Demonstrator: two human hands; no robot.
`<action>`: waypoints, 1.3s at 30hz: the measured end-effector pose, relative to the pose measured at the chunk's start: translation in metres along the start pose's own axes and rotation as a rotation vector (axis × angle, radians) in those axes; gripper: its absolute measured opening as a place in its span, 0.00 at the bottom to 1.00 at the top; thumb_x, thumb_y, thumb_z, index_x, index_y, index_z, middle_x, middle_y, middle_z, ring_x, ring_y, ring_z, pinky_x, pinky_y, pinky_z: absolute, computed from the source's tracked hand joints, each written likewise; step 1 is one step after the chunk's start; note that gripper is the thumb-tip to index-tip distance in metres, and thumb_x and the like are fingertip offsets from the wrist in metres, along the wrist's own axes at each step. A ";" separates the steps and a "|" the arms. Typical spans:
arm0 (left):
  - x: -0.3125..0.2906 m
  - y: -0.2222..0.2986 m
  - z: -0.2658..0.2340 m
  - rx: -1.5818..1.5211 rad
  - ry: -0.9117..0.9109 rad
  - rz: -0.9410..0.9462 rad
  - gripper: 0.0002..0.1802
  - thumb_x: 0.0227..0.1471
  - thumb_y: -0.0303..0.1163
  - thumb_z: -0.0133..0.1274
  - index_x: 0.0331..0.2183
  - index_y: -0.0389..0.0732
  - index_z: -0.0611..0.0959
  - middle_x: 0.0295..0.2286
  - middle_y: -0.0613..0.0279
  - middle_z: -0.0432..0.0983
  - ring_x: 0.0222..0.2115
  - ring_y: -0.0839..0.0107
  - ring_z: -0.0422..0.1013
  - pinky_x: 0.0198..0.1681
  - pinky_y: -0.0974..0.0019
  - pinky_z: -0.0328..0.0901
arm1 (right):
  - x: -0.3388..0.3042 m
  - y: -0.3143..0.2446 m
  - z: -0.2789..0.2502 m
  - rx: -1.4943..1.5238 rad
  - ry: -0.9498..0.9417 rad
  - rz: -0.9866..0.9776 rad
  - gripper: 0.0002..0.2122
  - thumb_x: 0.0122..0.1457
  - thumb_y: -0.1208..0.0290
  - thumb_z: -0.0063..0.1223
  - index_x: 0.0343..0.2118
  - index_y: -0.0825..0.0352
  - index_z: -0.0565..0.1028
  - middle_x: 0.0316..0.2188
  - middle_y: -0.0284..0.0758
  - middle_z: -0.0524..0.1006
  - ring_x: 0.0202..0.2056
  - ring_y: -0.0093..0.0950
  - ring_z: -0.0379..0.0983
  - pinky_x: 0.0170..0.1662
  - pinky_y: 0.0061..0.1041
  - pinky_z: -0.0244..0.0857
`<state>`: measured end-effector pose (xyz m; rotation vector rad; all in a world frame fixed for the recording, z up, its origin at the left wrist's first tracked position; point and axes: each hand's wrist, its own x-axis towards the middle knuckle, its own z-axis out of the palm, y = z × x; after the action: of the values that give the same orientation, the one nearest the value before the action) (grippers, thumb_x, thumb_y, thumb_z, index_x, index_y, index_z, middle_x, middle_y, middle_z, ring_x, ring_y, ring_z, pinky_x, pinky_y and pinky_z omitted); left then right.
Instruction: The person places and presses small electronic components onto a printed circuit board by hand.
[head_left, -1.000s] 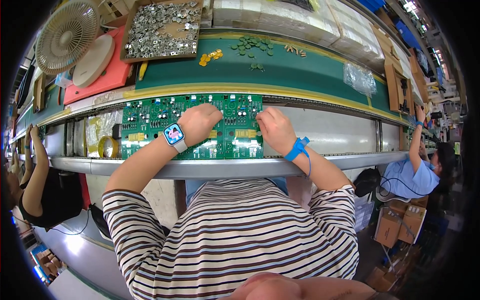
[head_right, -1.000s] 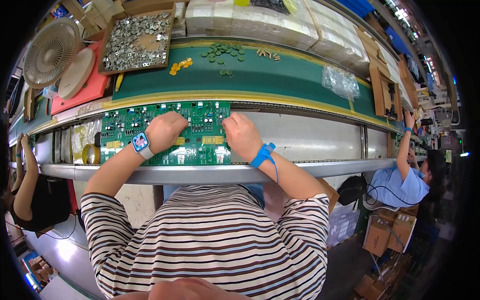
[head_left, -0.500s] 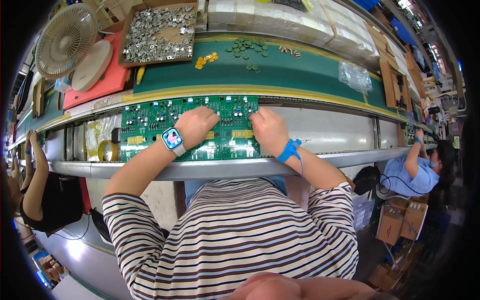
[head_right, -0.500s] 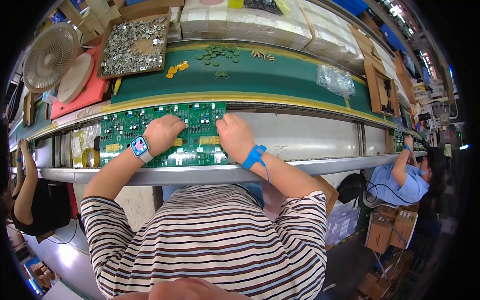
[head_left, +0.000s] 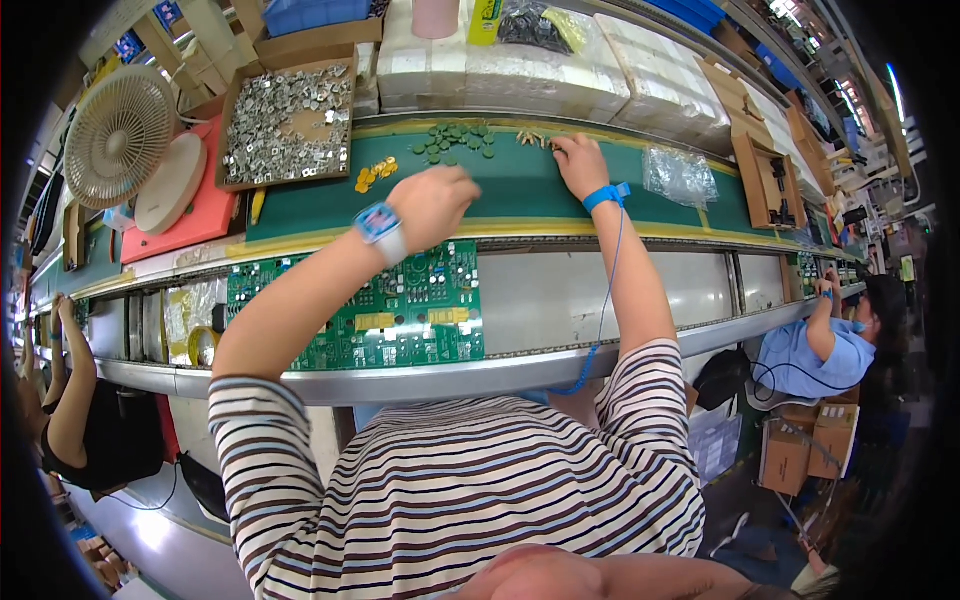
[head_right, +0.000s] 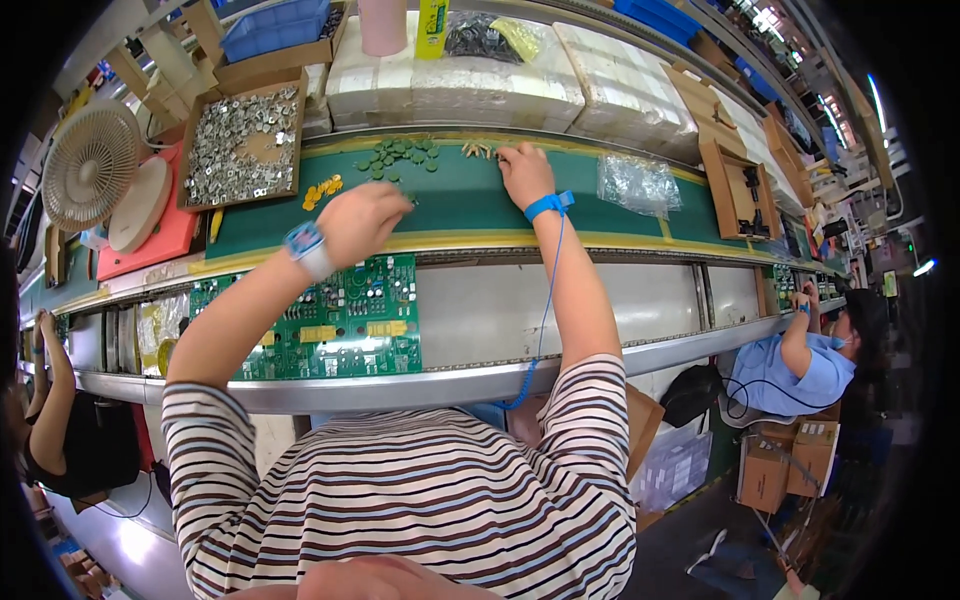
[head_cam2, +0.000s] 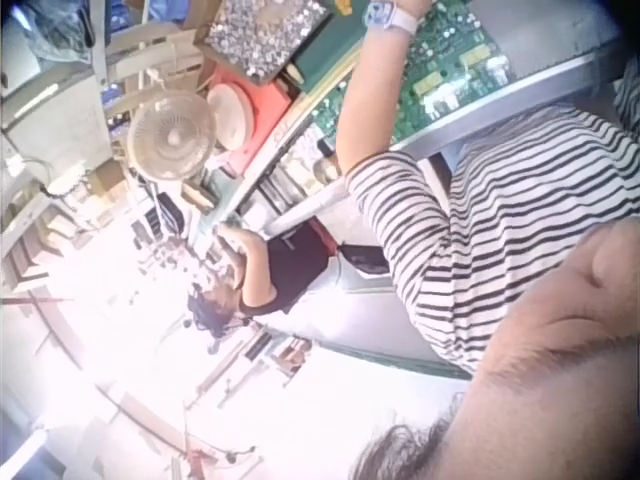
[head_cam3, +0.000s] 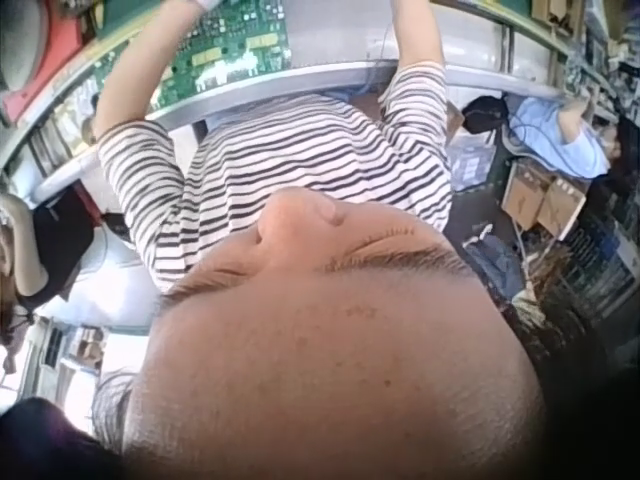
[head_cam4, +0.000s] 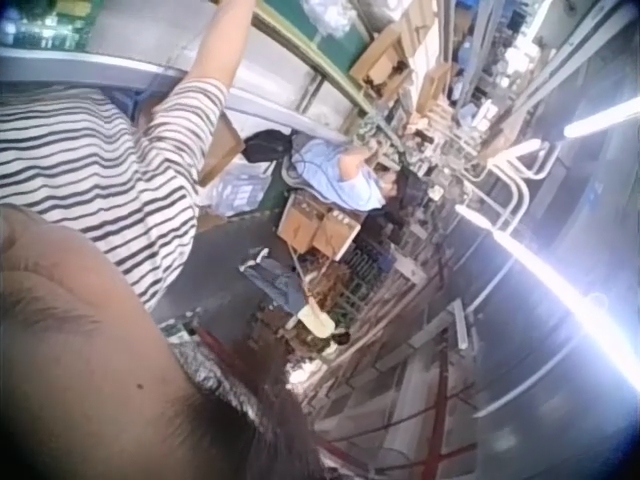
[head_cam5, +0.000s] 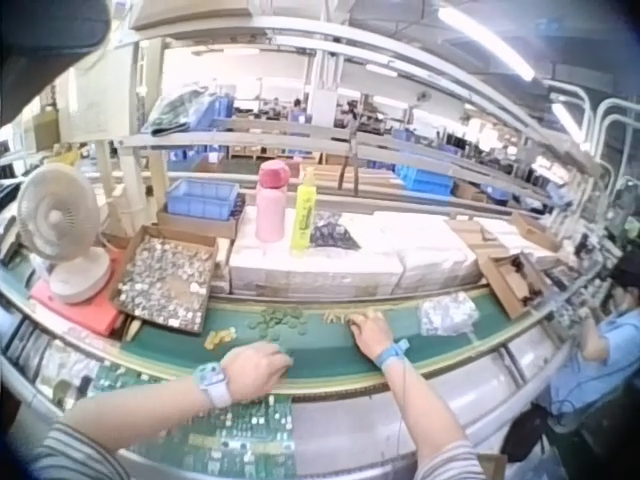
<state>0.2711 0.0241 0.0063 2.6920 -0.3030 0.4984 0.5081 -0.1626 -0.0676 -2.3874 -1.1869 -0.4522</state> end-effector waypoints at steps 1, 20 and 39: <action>0.020 -0.009 0.014 -0.023 0.013 -0.012 0.07 0.47 0.26 0.48 0.31 0.40 0.80 0.29 0.55 0.73 0.33 0.56 0.71 0.37 0.58 0.66 | -0.001 0.000 0.000 0.001 0.006 -0.003 0.06 0.49 0.73 0.52 0.31 0.62 0.76 0.32 0.37 0.73 0.37 0.40 0.67 0.39 0.36 0.65; 0.135 -0.047 0.097 0.035 -0.189 -0.358 0.09 0.47 0.22 0.44 0.33 0.36 0.75 0.34 0.43 0.70 0.37 0.48 0.68 0.42 0.55 0.64 | -0.033 -0.011 -0.020 0.255 0.177 0.110 0.04 0.54 0.76 0.46 0.31 0.66 0.73 0.26 0.41 0.71 0.31 0.43 0.69 0.33 0.37 0.64; -0.014 -0.006 -0.025 -0.145 0.000 -0.174 0.05 0.50 0.29 0.48 0.31 0.40 0.72 0.23 0.51 0.74 0.25 0.51 0.71 0.28 0.55 0.66 | -0.057 -0.074 -0.060 -0.079 0.154 -0.142 0.05 0.47 0.76 0.52 0.28 0.63 0.74 0.24 0.36 0.72 0.28 0.35 0.69 0.32 0.34 0.64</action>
<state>0.2525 0.0419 0.0208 2.5482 -0.0986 0.4077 0.4092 -0.1910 -0.0258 -2.2946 -1.2940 -0.7271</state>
